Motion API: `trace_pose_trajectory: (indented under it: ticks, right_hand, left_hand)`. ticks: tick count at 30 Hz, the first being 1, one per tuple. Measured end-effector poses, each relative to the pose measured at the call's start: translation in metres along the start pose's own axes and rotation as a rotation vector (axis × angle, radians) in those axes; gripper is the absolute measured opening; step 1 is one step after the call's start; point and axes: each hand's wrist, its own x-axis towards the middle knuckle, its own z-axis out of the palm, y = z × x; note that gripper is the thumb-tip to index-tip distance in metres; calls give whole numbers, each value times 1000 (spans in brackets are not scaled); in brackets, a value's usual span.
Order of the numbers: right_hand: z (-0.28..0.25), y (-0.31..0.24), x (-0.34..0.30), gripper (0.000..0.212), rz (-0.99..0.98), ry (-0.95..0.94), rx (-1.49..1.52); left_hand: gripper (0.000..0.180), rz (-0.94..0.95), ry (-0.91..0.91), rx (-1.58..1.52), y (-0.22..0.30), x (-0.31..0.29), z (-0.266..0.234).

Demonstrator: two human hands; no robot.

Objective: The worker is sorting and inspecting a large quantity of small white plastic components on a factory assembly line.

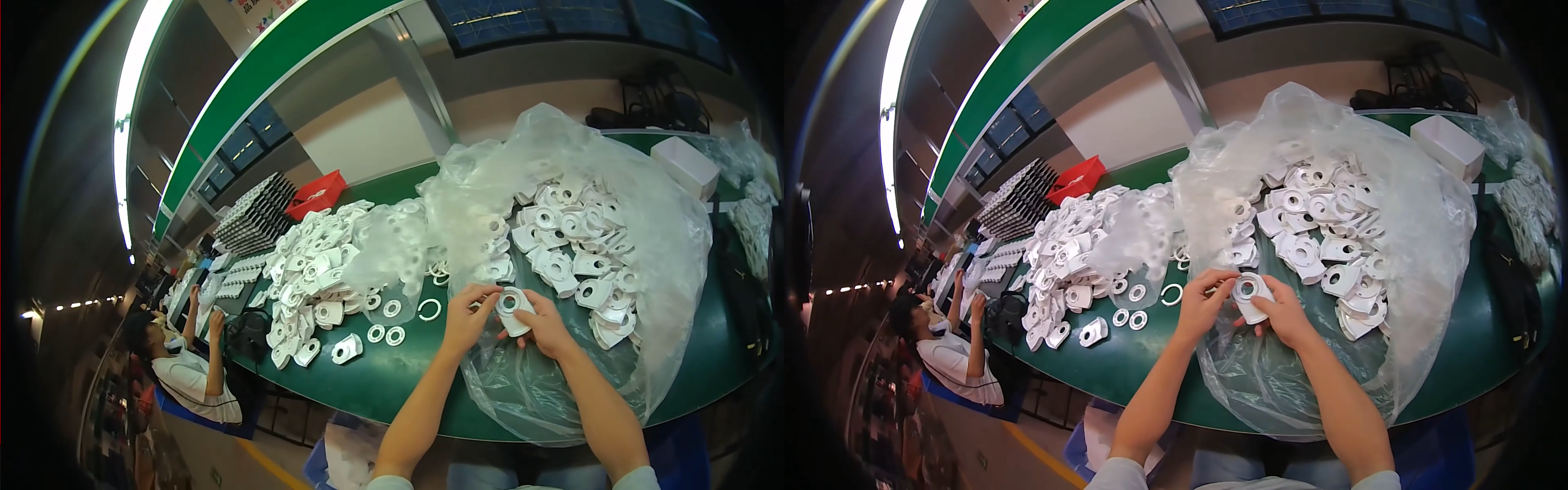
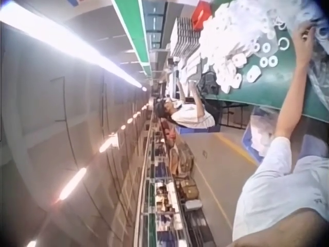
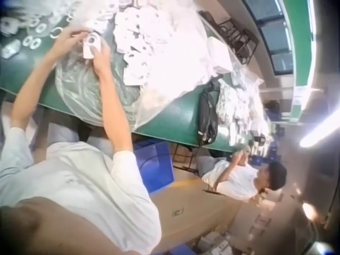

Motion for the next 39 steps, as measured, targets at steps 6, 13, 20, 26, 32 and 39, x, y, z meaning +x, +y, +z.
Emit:
trace_pose_trajectory:
  ticks: [6,13,20,26,32,39]
  right_hand:
    - [5,1,0,32,-31,11,-15]
    - [8,2,-1,27,-80,88,-84]
    - [10,9,3,21,-73,134,-60]
    - [1,15,5,31,-136,189,-160]
    - [8,17,5,32,-158,177,-365]
    - [9,15,4,28,-167,135,-254]
  left_hand:
    - [17,-87,30,-72,3,-1,3]
    - [19,-176,-57,-131,-5,1,2]
    - [17,-151,-69,-233,-11,-3,-2]
    - [13,-91,-120,-105,0,-1,1]
    - [20,47,-105,-125,7,-3,0]
    - [17,105,-186,-87,12,-1,-9]
